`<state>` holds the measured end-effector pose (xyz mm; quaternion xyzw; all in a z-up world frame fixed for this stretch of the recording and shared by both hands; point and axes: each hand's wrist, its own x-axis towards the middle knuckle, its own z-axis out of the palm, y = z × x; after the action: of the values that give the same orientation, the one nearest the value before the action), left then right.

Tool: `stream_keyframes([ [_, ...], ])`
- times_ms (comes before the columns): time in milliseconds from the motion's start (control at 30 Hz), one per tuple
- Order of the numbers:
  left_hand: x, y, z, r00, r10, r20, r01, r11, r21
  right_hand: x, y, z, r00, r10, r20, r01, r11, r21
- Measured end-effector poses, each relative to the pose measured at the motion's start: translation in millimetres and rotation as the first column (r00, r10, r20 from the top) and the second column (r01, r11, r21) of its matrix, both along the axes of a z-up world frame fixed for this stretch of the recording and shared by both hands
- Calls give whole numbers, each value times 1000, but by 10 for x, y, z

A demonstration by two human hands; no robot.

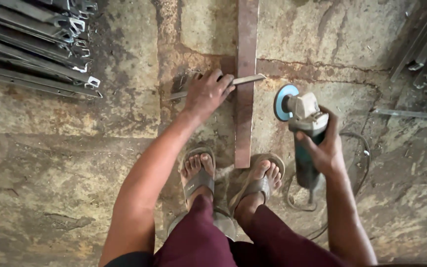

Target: The recorder uses an angle grinder to smooth or deburr the ends of small metal pipes in a manufacturing workshop.

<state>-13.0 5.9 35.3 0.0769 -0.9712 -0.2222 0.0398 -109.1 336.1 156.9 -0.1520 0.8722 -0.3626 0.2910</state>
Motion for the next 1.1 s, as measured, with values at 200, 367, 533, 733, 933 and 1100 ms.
stream_keyframes([
  [200,-71,-44,-44,998,61,0,-61,996,63,-53,-152,-196,995,-63,83,79,975,-210],
  [367,-59,-96,74,997,42,-60,-37,996,83,-266,-603,-27,1000,-29,10,30,996,-81],
  [533,27,-44,-558,976,35,-216,-78,978,-193,-264,-773,41,1000,19,-14,-18,998,63],
  [733,-51,-126,5,999,10,31,-17,971,238,157,-450,21,993,-91,80,82,990,114],
  [933,-208,-85,640,946,33,-324,-22,999,38,402,-77,52,973,-174,149,184,981,-61],
  [1100,-149,-19,48,995,12,-103,5,986,166,209,-104,11,975,-181,132,196,975,-109],
])
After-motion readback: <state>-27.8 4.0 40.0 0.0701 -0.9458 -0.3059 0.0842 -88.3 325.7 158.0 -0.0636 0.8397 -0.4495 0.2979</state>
